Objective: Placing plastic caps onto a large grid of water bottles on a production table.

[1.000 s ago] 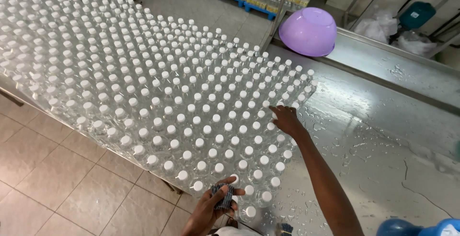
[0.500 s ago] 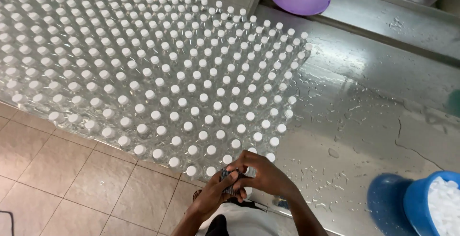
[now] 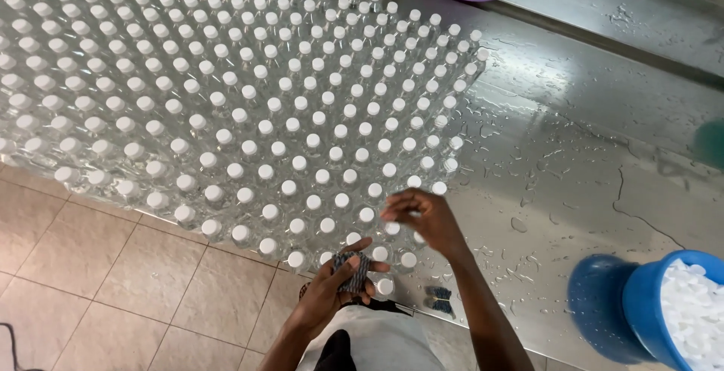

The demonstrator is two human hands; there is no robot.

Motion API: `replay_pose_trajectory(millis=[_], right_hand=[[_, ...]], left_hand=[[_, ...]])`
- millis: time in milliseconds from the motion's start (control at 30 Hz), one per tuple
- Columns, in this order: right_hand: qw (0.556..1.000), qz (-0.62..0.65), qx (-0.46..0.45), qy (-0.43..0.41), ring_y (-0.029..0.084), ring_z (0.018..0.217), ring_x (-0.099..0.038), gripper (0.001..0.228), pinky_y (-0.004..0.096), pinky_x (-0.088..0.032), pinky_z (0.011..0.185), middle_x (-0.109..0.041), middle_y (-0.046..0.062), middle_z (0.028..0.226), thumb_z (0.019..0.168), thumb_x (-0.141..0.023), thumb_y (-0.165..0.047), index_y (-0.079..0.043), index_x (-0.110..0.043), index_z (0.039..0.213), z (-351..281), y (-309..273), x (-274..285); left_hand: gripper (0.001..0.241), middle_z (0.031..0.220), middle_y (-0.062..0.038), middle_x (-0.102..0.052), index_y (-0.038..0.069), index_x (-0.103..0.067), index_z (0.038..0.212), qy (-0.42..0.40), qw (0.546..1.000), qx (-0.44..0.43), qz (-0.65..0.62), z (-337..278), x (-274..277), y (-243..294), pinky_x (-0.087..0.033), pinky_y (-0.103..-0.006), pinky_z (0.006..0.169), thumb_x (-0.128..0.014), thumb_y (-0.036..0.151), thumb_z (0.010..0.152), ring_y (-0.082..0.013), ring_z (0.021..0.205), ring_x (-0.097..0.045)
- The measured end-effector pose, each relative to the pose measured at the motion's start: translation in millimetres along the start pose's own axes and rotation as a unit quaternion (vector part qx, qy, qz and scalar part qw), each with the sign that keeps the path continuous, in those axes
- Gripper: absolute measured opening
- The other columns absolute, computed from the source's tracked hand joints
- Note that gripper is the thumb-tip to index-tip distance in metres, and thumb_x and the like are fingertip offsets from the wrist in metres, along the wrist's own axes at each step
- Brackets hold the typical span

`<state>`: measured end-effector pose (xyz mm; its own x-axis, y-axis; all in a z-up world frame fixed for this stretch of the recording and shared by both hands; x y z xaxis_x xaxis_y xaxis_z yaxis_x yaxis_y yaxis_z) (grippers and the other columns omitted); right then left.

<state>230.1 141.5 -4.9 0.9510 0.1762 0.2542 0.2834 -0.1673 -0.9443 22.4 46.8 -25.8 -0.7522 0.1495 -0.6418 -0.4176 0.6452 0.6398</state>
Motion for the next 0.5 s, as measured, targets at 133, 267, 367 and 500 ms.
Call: replay_pose_trajectory(millis=[133, 267, 367, 500], right_hand=[[0.991, -0.069, 0.063, 0.1, 0.02, 0.104, -0.087, 0.026, 0.033, -0.07, 0.094, -0.088, 0.006, 0.108, 0.094, -0.084, -0.023, -0.011, -0.078, 0.117, 63.4, 9.7, 41.1], [0.972, -0.134, 0.154, 0.119, 0.019, 0.112, -0.082, 0.019, 0.035, -0.063, 0.101, -0.085, 0.006, 0.112, 0.103, -0.075, -0.02, -0.01, -0.077, 0.119, 114.7, 15.6, 61.6], [0.967, -0.162, 0.156, 0.119, 0.018, 0.111, -0.081, 0.013, 0.034, -0.062, 0.097, -0.085, 0.003, 0.113, 0.105, -0.073, -0.017, -0.013, -0.08, 0.115, 149.1, 32.2, 68.1], [0.955, -0.208, 0.186, 0.1, 0.017, 0.102, -0.08, 0.017, 0.031, -0.06, 0.087, -0.085, 0.002, 0.113, 0.11, -0.069, -0.023, -0.012, -0.081, 0.114, 179.7, 64.0, 76.8]], left_hand=[[0.079, 0.13, -0.023, -0.081, 0.0, -0.04, 0.165, -0.001, 1.0, -0.019, -0.016, -4.0, 6.9, -3.2, -0.066, -0.0356, 0.07, -0.06, 0.04, 0.101, -0.0227, 0.078, -0.076], [0.069, 0.127, -0.021, -0.08, 0.004, -0.045, 0.164, 0.014, 0.999, -0.022, -0.023, -11.3, 9.9, -0.7, -0.061, -0.0364, 0.073, -0.057, 0.035, 0.103, -0.0236, 0.08, -0.073], [0.07, 0.127, -0.023, -0.08, 0.004, -0.045, 0.164, 0.026, 0.999, -0.03, -0.03, -12.6, 13.3, 1.4, -0.062, -0.0379, 0.071, -0.057, 0.036, 0.103, -0.0244, 0.079, -0.072], [0.07, 0.126, -0.026, -0.081, 0.003, -0.047, 0.162, 0.037, 0.997, -0.037, -0.057, -12.4, 18.0, -1.9, -0.062, -0.0375, 0.069, -0.06, 0.035, 0.101, -0.0254, 0.077, -0.074]])
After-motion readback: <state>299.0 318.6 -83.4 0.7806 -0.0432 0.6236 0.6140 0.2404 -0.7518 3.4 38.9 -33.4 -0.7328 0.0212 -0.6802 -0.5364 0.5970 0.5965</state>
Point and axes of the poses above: each hand's wrist, its own z-axis towards the middle knuckle, its own x-axis out of the back of the hand, y = z × x, the point moved 6 cm from there along z, towards the middle knuckle
